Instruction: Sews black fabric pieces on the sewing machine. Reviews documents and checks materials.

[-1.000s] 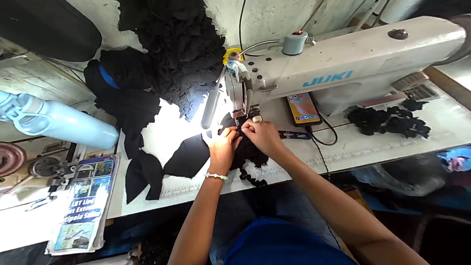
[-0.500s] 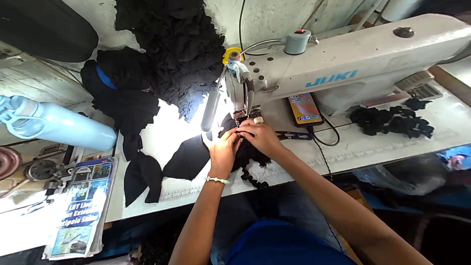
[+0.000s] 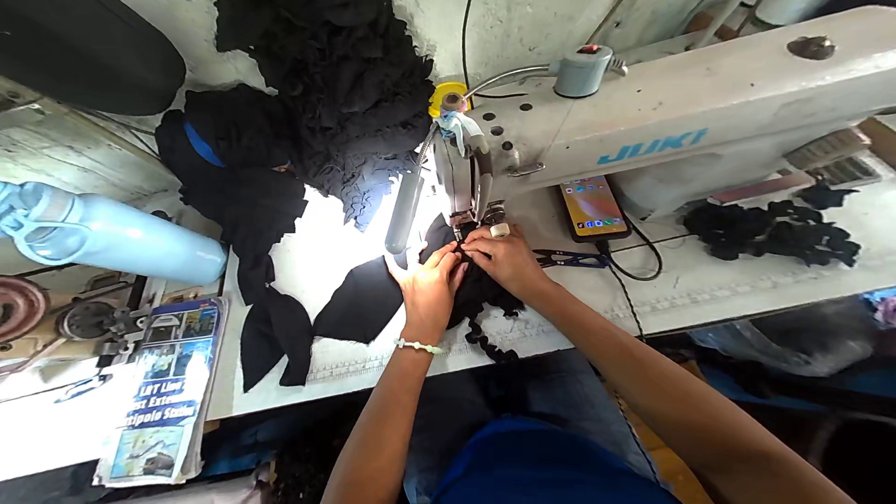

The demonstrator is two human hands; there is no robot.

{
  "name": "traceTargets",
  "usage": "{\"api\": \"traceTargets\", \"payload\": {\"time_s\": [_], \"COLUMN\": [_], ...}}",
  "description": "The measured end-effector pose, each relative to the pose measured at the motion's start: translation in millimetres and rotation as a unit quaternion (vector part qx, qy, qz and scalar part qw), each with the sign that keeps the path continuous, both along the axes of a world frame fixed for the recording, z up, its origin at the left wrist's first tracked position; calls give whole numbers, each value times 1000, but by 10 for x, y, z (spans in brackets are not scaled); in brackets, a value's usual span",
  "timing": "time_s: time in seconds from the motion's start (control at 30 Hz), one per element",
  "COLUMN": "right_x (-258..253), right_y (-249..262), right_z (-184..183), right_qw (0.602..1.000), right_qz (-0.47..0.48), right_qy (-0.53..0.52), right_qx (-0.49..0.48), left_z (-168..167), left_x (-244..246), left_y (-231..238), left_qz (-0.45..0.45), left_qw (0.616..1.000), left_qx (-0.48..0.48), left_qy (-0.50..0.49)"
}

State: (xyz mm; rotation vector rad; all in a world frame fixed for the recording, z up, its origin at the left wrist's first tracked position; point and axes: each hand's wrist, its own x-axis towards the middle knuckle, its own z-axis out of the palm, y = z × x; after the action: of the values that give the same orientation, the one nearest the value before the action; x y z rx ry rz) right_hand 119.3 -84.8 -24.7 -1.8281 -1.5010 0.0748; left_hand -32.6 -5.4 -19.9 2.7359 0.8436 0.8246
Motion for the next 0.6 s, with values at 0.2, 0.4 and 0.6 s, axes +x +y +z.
{"api": "traceTargets", "payload": {"time_s": [0.2, 0.4, 0.6], "right_x": [79, 114, 39], "right_y": [144, 219, 136], "right_z": [251, 252, 233], "right_qw": [986, 987, 993], "right_qz": [-75, -102, -82], "right_qy": [113, 84, 56], "right_qx": [-92, -87, -67], "left_z": [95, 189, 154], "left_x": [90, 148, 132], "left_y": [148, 295, 371], "left_qz": [-17, -46, -80], "left_qw": [996, 987, 987], "left_qx": [-78, -149, -136], "left_qy": [26, 46, 23]}}
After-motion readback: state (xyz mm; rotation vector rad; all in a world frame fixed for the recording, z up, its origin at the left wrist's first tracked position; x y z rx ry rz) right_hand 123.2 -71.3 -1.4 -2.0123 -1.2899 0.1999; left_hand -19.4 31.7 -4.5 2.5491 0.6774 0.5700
